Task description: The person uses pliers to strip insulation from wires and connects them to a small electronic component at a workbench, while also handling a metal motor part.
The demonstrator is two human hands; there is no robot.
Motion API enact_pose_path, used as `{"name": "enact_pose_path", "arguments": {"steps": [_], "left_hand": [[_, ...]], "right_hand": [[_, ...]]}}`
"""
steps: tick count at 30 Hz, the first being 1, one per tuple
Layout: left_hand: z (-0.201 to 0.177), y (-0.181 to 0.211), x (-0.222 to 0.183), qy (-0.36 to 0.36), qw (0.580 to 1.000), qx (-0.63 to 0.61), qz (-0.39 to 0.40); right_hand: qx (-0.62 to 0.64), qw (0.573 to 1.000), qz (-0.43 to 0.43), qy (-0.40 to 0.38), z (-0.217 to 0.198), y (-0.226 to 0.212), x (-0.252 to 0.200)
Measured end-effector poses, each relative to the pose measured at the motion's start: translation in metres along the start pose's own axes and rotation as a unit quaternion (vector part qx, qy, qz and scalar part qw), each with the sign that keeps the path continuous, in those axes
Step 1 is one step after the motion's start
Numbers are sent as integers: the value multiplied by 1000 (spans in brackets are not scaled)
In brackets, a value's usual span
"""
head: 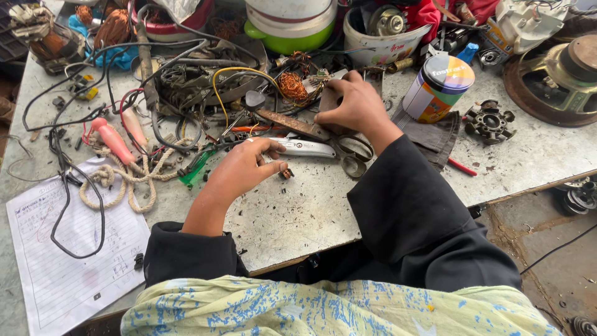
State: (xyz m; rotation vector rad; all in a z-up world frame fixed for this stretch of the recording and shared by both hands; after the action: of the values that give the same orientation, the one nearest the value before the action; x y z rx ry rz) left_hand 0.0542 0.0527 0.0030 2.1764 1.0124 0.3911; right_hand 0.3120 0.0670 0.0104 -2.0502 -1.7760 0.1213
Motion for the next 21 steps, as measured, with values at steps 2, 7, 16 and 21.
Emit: {"name": "enact_pose_path", "arguments": {"steps": [2,7,16,21], "left_hand": [[1,-1,-1,-9,1000,8,-15],[0,2,-1,-19,999,12,-27],[-14,4,-1,84,995,-9,58],[-17,-14,-1,101,984,-132,68]], "right_hand": [[45,999,19,-5,3,9,4],[154,988,22,25,5,27,13],[284,948,-67,124,-6,30,18],[558,822,-111,-5,-16,-19,-12]]}}
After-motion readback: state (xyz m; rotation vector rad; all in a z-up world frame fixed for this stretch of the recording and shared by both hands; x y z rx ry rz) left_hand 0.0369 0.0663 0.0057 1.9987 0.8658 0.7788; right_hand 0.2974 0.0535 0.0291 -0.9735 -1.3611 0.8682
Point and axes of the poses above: each hand's wrist, its own x-axis towards the middle knuckle, its own z-axis out of the palm, y = z × x, the point moved 7 cm from there along x, towards the middle knuckle
